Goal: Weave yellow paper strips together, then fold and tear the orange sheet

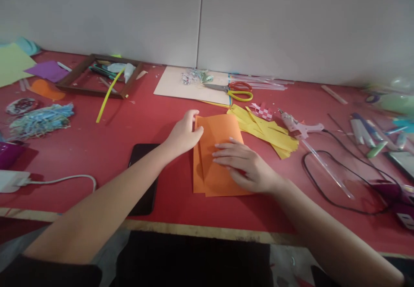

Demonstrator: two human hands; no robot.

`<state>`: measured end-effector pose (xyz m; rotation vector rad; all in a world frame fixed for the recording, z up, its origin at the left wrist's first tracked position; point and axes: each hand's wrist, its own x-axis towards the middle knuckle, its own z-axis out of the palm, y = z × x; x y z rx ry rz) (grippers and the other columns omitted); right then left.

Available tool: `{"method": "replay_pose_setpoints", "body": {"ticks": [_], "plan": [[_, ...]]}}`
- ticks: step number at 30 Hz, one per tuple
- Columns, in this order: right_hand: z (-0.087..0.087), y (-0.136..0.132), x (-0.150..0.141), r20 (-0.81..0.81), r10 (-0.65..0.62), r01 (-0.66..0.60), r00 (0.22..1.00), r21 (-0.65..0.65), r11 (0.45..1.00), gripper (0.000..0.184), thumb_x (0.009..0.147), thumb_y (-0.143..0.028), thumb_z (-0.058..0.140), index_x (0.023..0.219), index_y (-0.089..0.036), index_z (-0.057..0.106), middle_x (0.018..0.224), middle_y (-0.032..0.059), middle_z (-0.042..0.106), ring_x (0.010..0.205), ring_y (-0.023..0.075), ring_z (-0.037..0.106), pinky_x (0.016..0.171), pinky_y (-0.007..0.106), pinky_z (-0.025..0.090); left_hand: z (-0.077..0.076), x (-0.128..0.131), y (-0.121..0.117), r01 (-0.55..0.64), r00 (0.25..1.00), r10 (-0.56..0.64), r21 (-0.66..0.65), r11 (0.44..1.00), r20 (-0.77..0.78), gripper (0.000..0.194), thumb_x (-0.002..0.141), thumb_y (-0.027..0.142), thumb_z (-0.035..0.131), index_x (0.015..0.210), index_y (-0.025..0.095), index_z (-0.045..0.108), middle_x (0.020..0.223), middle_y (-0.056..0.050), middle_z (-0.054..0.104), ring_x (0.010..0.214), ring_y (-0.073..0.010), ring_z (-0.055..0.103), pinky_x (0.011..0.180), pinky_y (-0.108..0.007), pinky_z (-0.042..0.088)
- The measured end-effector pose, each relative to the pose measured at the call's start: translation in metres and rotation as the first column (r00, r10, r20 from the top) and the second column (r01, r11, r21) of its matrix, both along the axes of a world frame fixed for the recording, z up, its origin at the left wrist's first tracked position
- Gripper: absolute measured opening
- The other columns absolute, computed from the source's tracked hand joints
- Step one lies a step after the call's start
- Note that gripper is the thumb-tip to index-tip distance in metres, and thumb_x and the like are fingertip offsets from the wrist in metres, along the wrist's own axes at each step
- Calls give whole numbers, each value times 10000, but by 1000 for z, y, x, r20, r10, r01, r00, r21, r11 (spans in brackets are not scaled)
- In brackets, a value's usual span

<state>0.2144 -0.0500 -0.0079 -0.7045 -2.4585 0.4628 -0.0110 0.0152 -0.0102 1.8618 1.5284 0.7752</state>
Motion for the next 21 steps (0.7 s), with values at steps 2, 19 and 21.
{"method": "replay_pose_setpoints", "body": {"ticks": [2, 19, 21], "plan": [[-2, -2, -3, -35, -29, 30, 999, 31, 999, 419, 860, -96, 502, 1214, -241, 673, 1179, 87, 740, 1207, 243, 641, 1113, 533, 431, -6, 2, -3, -37, 998, 30, 174, 984, 47, 379, 893, 232, 521, 1264, 164, 484, 1294, -159, 592, 1029, -231, 632, 920, -400, 523], [-4, -3, 10, 67, -148, 158, 987, -174, 972, 626, 792, -199, 504, 1416, -223, 536, 1625, 85, 325, 1539, 365, 116, 1197, 657, 154, 13, 11, 4, -284, 577, 321, -185, 941, 751, 197, 837, 227, 511, 1033, 223, 490, 1148, -62, 638, 904, -146, 646, 689, -240, 514], [-5, -4, 6, 45, -170, 175, 984, -146, 974, 627, 782, -151, 499, 1404, -220, 541, 1607, 98, 358, 1540, 355, 131, 1198, 651, 175, 16, 16, 8, -313, 423, 399, -282, 907, 814, 203, 796, 202, 527, 994, 235, 494, 1109, -36, 647, 860, -128, 644, 649, -213, 494]]}}
